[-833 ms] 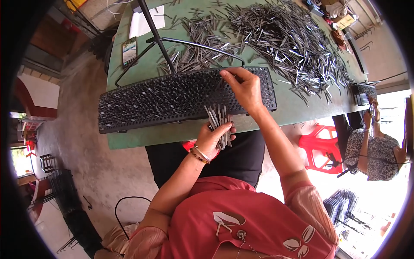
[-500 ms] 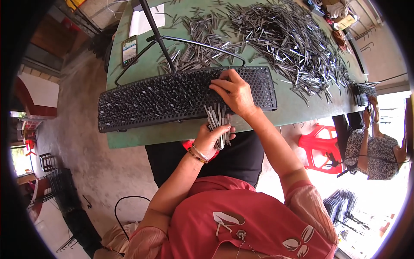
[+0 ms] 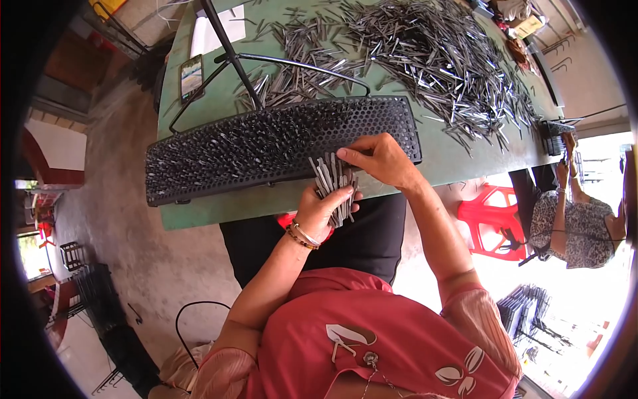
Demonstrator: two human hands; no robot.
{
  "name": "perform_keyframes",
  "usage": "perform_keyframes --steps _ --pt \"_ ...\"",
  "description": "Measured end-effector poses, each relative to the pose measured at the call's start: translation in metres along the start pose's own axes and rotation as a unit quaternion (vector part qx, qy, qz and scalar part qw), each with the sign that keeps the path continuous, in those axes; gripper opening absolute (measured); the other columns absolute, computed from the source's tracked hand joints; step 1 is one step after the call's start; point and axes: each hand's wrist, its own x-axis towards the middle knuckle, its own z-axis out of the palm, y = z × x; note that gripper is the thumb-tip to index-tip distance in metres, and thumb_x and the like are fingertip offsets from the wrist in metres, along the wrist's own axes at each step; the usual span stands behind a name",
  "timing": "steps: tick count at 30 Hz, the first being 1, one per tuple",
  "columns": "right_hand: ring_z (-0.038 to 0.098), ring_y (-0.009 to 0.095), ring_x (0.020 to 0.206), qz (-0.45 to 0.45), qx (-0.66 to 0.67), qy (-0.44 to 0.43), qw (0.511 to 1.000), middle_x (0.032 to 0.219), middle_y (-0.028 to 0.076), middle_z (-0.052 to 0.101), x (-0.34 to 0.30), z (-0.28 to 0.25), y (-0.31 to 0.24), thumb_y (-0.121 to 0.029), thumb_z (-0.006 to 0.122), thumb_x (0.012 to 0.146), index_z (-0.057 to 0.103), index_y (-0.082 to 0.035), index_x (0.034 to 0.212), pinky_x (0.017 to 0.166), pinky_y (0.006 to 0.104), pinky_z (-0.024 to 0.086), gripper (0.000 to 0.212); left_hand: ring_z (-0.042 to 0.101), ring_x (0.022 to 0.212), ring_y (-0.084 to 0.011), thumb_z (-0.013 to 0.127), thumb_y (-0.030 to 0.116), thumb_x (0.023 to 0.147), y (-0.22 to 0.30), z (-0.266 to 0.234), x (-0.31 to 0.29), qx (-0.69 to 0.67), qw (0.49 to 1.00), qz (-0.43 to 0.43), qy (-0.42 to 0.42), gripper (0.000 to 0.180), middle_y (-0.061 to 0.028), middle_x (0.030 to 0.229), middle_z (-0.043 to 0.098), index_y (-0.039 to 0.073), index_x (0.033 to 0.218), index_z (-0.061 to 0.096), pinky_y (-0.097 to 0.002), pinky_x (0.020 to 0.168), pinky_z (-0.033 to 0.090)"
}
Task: Inserting small metal pins into holes in a plastic tray.
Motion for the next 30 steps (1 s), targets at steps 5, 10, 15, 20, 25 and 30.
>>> perform_keyframes --steps 5,10,15,20,25,30 --pt "0.049 0.006 0.056 0.01 0.071 -0.014 0.997 0.064 0.003 0.062 -0.001 -0.006 -0.002 -0.025 0.071 0.082 0.07 0.002 0.086 0.049 0.0226 0.039 0.027 0.064 0.08 -0.018 0.063 0.007 0.084 0.001 0.005 -0.004 0.014 0.999 -0.011 -0.034 0.023 -0.0073 0.092 0.063 0.002 0.106 0.058 -0.0292 0.063 0.054" --pt "0.049 0.005 0.057 -0.022 0.078 0.165 0.983 0.066 0.0 0.062 0.014 -0.009 -0.006 -0.024 0.072 0.081 0.069 0.001 0.09 0.051 0.0206 0.04 0.027 0.062 0.078 -0.0162 0.061 0.008 0.085 -0.002 -0.002 -0.001 -0.012 0.999 -0.027 -0.015 0.027 -0.0071 0.092 0.063 0.002 0.111 0.057 -0.028 0.063 0.053" --pt "0.056 0.007 0.068 -0.148 0.055 0.246 0.956 0.079 0.004 0.066 0.04 0.01 0.001 -0.015 0.07 0.082 0.068 0.001 0.092 0.061 0.0228 0.046 0.019 0.062 0.077 -0.0143 0.061 0.009 0.086 -0.005 -0.003 0.003 -0.014 0.999 -0.047 -0.005 0.027 -0.0068 0.093 0.064 0.002 0.112 0.057 -0.0267 0.064 0.052" --pt "0.062 0.02 0.07 -0.21 -0.071 0.238 0.945 0.083 0.009 0.065 0.046 0.017 0.002 -0.011 0.069 0.08 0.068 0.0 0.091 0.063 0.0278 0.048 0.016 0.062 0.079 -0.0147 0.062 0.009 0.086 -0.003 -0.006 0.001 0.004 0.998 -0.062 -0.023 0.026 -0.0075 0.095 0.065 0.001 0.11 0.057 -0.0277 0.066 0.053" --pt "0.063 0.025 0.072 -0.23 -0.106 0.231 0.939 0.084 0.011 0.065 0.045 0.02 0.006 -0.01 0.069 0.078 0.068 -0.001 0.089 0.064 0.0314 0.05 0.014 0.063 0.087 -0.0173 0.063 0.007 0.084 0.0 -0.005 -0.001 0.006 0.998 -0.05 -0.031 0.024 -0.0087 0.095 0.064 0.0 0.107 0.058 -0.032 0.074 0.054" --pt "0.062 0.024 0.07 -0.292 -0.223 0.23 0.901 0.09 0.009 0.061 0.042 0.026 0.008 -0.015 0.071 0.078 0.069 -0.004 0.092 0.063 0.0324 0.05 0.018 0.063 0.087 -0.0182 0.062 0.005 0.084 0.0 -0.007 0.001 -0.014 0.998 -0.041 -0.033 0.024 -0.0087 0.095 0.064 0.0 0.107 0.058 -0.0331 0.075 0.054"
